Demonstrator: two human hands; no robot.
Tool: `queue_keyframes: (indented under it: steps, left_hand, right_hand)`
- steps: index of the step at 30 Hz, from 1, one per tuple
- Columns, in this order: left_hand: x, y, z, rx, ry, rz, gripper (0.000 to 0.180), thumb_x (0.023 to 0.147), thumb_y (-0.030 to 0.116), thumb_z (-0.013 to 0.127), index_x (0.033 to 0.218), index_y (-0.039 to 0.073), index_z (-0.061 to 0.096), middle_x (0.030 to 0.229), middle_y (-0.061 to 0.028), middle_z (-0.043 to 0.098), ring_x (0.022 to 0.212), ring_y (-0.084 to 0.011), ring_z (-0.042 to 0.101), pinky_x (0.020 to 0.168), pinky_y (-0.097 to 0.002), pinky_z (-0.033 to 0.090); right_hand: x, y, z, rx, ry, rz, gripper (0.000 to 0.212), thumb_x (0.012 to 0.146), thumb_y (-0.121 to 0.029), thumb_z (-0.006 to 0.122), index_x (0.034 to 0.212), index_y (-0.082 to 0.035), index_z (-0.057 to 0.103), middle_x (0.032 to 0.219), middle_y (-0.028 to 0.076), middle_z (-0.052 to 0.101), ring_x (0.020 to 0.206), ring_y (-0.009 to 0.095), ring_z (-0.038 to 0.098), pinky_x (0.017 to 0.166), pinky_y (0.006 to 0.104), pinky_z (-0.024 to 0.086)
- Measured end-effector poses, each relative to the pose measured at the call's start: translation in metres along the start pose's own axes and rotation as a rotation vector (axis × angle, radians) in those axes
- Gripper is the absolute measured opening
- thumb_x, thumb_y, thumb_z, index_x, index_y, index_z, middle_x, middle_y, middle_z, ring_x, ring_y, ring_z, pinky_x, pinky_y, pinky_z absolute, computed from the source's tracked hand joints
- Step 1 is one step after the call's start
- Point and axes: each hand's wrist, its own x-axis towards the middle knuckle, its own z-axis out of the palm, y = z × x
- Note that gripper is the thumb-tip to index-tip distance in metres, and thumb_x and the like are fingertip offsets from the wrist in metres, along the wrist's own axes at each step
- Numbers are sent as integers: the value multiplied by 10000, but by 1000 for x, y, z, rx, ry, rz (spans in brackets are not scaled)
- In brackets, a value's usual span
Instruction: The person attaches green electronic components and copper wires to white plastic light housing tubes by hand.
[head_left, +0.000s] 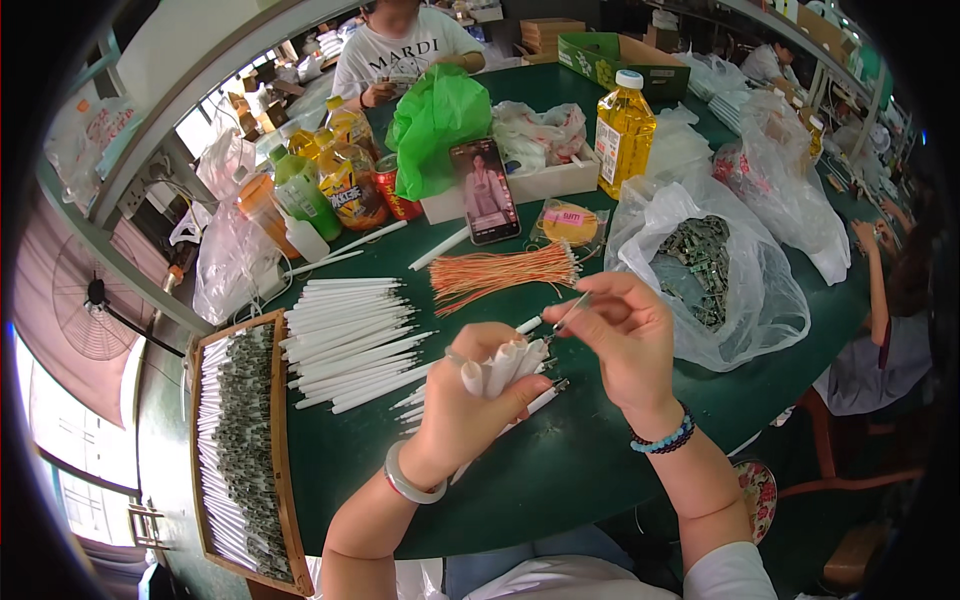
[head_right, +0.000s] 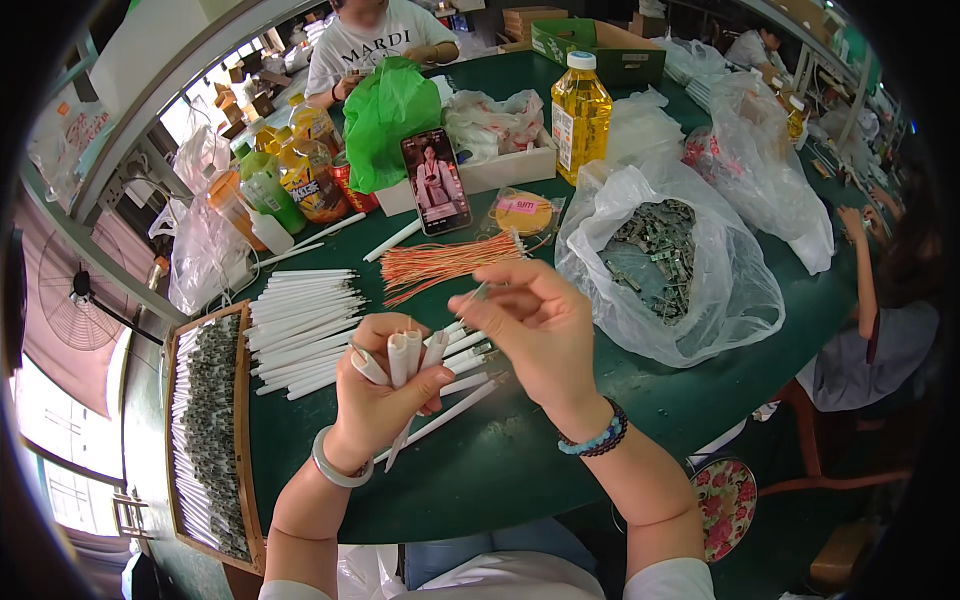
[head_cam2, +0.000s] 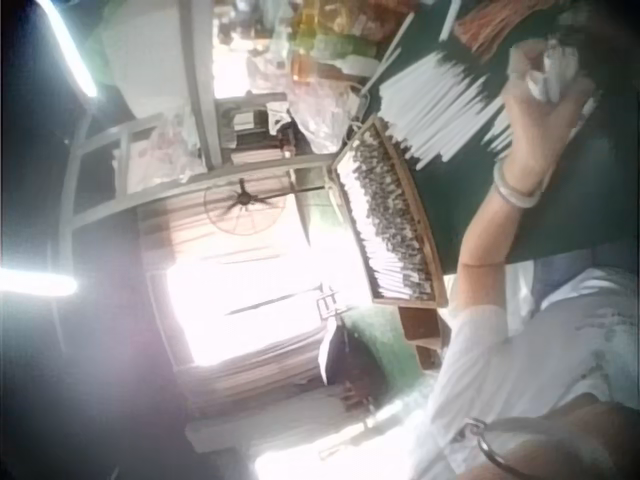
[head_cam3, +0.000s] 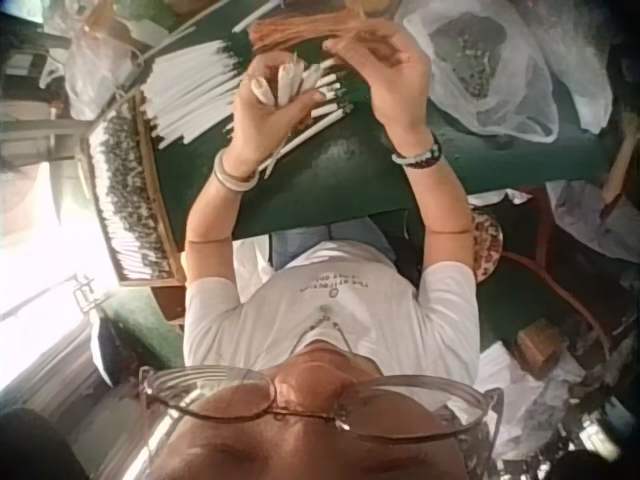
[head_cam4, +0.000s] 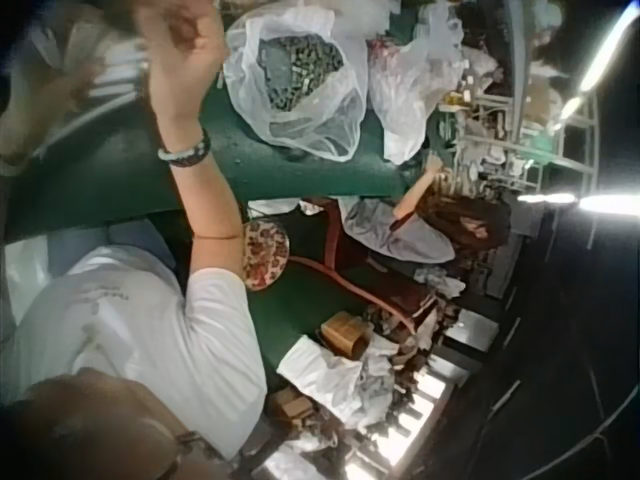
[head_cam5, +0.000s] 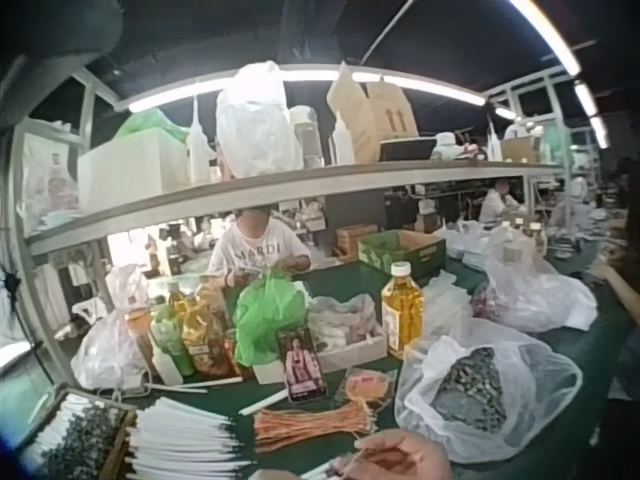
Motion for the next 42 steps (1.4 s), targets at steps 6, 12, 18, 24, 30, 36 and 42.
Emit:
queue_keyframes:
  steps: [6,12,18,24,30,36,42]
  left_hand:
    - [1,-2,-3,-126,-43,-63,272,756,-56,579,964,30,425,680,-49,518,450,-88,517,365,-195,412]
    - [2,2,-2,-139,-63,-87,277,763,-45,576,1016,-2,470,666,-46,527,452,-87,519,375,-193,416]
    - [3,4,0,-61,-50,-111,323,749,-43,599,1057,-15,505,664,-27,536,470,-58,512,404,-174,425]
    - [1,-3,-1,53,-50,2,330,729,-71,610,1048,-19,543,677,-7,536,512,-40,513,435,-165,439]
    - [-1,-10,-4,244,29,232,265,658,-57,697,909,-26,617,697,-8,551,541,-49,509,459,-170,427]
    - [2,-5,-15,197,-95,257,246,619,-51,730,841,-31,627,705,-37,572,549,-70,514,478,-198,421]
    - [-4,-5,-5,211,33,299,262,605,39,759,841,37,643,718,-65,598,598,-162,562,522,-245,430]
  right_hand:
    - [-2,-1,0,34,-73,7,250,738,29,637,971,8,547,839,99,626,775,119,611,700,218,493]
    - [-4,-1,8,-48,-67,49,249,741,4,646,972,12,554,814,89,629,777,112,612,686,201,489]
    - [-4,-1,8,-134,-37,47,255,742,-13,654,977,8,558,779,76,628,709,74,590,625,175,466]
    - [-3,4,5,-249,-74,-79,239,742,-21,655,966,-9,572,768,64,628,693,77,591,623,188,468]
    - [-6,4,3,-299,-101,-141,229,739,-7,652,955,-12,577,782,62,621,721,92,601,644,203,480]
    - [-13,14,-1,-145,-111,-246,201,752,44,616,945,16,566,838,97,613,788,141,617,681,224,498]
    - [-17,9,-4,-303,-221,-310,280,741,55,618,1009,26,540,894,121,609,806,185,624,687,252,505]
